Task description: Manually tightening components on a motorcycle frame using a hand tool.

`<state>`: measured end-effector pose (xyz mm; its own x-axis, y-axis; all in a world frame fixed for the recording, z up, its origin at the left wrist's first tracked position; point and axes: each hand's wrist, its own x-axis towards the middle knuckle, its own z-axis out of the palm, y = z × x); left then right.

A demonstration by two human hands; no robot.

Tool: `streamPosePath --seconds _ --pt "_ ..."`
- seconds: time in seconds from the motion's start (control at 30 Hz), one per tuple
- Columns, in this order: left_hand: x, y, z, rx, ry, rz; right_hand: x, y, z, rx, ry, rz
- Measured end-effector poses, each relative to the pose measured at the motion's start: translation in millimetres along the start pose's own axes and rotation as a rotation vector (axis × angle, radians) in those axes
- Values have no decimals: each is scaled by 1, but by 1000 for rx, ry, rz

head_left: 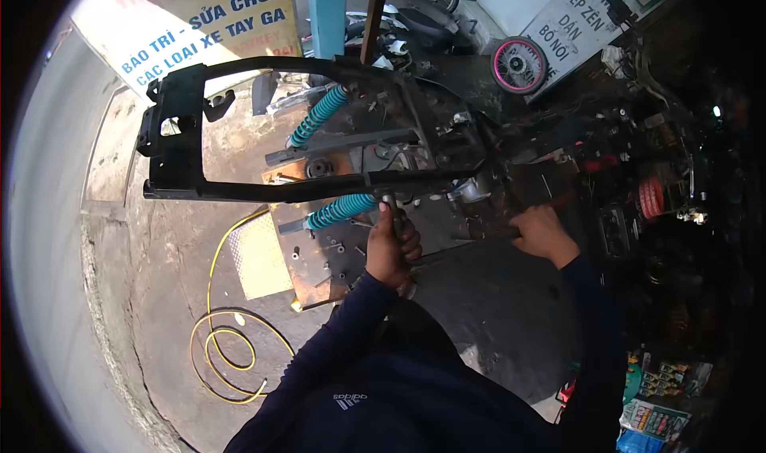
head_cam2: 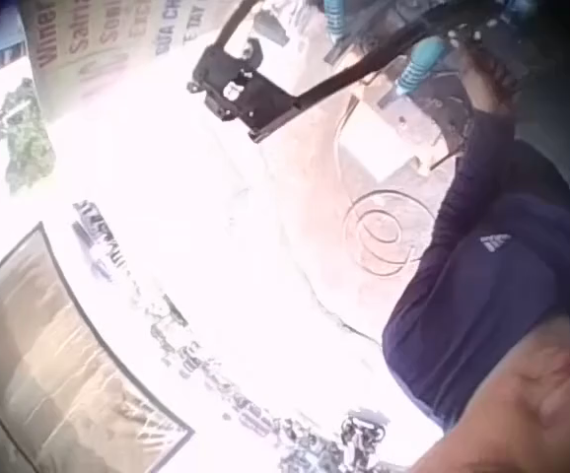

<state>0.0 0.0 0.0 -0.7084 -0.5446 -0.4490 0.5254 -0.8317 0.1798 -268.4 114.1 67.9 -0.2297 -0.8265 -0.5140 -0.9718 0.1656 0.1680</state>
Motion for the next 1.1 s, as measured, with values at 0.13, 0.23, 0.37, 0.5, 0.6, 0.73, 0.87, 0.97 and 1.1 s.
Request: streamPosePath --seconds 0.13,0.23,0.37,0.5,0.6,0.73,0.87,0.97,1.1 --pt "19 5 3 194 87 148 70 18 49 152 246 -411" --pt "16 -15 7 186 181 203 73 32 47 200 207 -510" --pt "7 -11 5 98 147 232 57 32 10 276 226 -516" --pt "10 -10 16 266 283 276 83 14 55 352 294 -459" --pt "11 -11 23 412 309 273 134 -42 157 722 257 -606" --pt "15 -17 20 576 340 408 173 -110 194 859 142 -647" --pt "15 -19 22 625 424 441 162 -111 186 914 183 -604" --pt "7 -26 5 536 281 419 141 -67 180 776 237 -526" --pt "-8 -34 2 188 253 227 64 17 100 517 336 -443"
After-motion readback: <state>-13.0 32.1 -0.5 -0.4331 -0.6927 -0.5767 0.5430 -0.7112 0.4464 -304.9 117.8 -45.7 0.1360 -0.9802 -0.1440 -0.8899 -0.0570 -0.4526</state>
